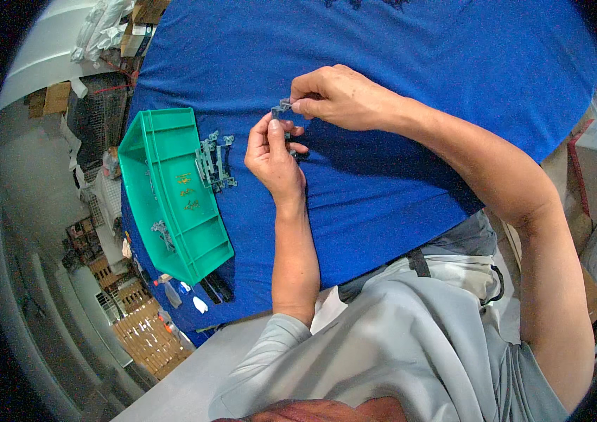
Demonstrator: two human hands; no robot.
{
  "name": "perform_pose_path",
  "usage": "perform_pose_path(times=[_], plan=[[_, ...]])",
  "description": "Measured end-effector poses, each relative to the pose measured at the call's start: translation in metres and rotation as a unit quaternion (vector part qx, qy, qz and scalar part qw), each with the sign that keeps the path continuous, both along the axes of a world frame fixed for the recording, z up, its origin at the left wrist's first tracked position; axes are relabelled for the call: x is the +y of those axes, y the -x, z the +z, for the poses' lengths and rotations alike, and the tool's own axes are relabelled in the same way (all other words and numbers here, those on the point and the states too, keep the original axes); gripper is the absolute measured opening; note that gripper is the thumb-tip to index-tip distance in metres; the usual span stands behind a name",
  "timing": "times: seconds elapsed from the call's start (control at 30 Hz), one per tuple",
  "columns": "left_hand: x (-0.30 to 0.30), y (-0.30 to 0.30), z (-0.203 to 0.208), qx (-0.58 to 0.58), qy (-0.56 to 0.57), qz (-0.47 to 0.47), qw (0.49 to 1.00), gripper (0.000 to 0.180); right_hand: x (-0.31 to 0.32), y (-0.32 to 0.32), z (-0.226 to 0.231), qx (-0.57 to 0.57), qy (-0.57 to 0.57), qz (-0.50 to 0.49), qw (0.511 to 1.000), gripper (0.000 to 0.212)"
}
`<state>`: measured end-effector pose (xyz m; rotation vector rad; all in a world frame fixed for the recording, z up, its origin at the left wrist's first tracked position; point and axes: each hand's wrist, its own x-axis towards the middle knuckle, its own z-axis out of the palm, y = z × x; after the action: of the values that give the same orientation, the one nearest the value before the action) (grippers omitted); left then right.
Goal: The person picks up a metal bracket and a small component from the table, fits them together by hand, and places the assembly onto a pile. They then reach into a green bin to retrieve another bracket and repeat the process of joining it with a small component.
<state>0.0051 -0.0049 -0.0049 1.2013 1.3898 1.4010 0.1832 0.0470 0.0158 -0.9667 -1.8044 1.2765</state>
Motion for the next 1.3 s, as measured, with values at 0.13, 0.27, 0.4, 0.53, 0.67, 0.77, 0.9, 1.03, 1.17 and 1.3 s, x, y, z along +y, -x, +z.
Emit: perform_pose_path(times=[0.13,0.27,0.4,0.53,0.67,0.77,0.9,1.03,1.17,1.3], plan=[[0.0,0.001,-0.004,0.01,-0.025,0.02,0.999,0.019,0.001,-0.002,0.002,-0.048,-0.014,-0.01,0.999,0.02],[-0.002,0.003,-0.004,0.072,-0.043,0.033,0.996,0.02,0.002,-0.002,-0.009,-0.047,-0.057,-0.026,0.997,0.018],[0.002,0.007,-0.016,0.114,-0.089,0.037,0.989,0.02,0.005,-0.001,-0.01,-0.039,0.012,-0.023,0.999,0.018],[0.002,0.009,-0.016,0.158,-0.095,0.028,0.982,0.019,0.004,0.001,-0.015,0.053,0.082,-0.036,0.995,0.021],[-0.002,0.006,-0.011,0.154,-0.046,0.027,0.987,0.018,0.005,0.001,-0.019,0.06,0.089,-0.009,0.994,0.022],[0.001,0.008,-0.014,0.179,-0.082,0.017,0.98,0.017,0.007,0.0,-0.014,0.047,0.136,-0.001,0.99,0.022],[0.002,0.006,-0.012,0.203,-0.1,-0.01,0.974,0.018,0.008,0.001,-0.02,-0.011,-0.106,-0.085,0.991,0.021],[-0.002,0.0,-0.003,0.11,-0.007,0.013,0.994,0.018,0.01,-0.004,-0.011,0.042,0.016,-0.086,0.995,0.021],[0.001,0.002,-0.005,0.032,-0.019,0.05,0.998,0.019,0.005,0.003,-0.014,0.02,0.047,0.015,0.999,0.022],[0.001,0.001,-0.002,0.006,-0.016,0.058,0.998,0.019,0.003,0.001,-0.01,0.005,0.054,0.014,0.998,0.022]])
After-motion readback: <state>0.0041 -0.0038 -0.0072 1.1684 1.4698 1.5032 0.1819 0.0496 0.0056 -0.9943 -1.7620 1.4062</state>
